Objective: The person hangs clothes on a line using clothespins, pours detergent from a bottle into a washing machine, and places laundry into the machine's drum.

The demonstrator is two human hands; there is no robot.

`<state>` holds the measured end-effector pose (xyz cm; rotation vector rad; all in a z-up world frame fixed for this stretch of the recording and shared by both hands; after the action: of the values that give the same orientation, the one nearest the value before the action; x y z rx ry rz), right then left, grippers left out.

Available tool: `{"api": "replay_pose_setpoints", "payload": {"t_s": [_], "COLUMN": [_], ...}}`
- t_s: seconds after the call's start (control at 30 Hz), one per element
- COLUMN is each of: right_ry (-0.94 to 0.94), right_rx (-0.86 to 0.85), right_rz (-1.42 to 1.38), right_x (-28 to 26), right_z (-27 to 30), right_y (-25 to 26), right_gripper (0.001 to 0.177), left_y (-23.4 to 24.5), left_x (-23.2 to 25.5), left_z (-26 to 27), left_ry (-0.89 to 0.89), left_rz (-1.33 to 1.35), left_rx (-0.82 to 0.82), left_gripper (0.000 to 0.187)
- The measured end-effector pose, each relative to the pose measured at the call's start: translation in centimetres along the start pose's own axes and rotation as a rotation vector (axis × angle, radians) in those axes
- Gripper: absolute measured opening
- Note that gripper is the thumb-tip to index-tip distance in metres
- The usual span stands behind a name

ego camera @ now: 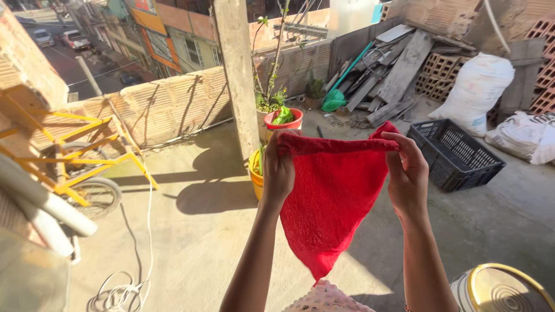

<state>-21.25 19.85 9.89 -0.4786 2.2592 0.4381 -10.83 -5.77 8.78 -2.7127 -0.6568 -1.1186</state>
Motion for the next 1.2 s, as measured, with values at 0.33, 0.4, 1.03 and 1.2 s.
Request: {"api": "replay_pose_setpoints", "payload": {"t_s": [0.33, 0.4, 1.03, 1.2], "right_ry": [0.226, 0.282, 0.606, 0.744], "right_rx": [0.056, 0.085, 0.317, 0.355], "right_rz": [0.665, 0.872, 1.22, 1.204], "right_x": [0.3, 1.3, 14.6, 15.0], "right_z": [-17.2, -19.9, -52.3, -60.0], "right_y": [11.2, 13.8, 33.2, 34.8], "right_gripper": [0.079, 0.089, 0.107, 0.087], "left_y": [-8.1, -10.8, -26.6, -26.2], "left_x": [-2.4, -3.1, -12.2, -13.4], "left_z": [-25.2, -29.1, -58.0, -66.0], "left_ry": [-0.282, -0.393, -0.932, -1.07], "left_rz": [-0.146, -0.171, -0.549, -0.737], "left_rx": [-0.095, -0.19, 0.194, 0.217], "left_gripper": [0.023, 0.027, 0.082, 0.086]}}
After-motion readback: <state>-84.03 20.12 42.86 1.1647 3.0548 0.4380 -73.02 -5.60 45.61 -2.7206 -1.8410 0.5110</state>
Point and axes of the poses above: each hand's wrist, its own z-axis away from the middle knuckle, its own y-axis out of the back of the hand, x = y × z, the point moved 10 cm from there along -z, towards the middle knuckle, and after that the axes turned 13 degrees about -x, right-handed, at the moved point
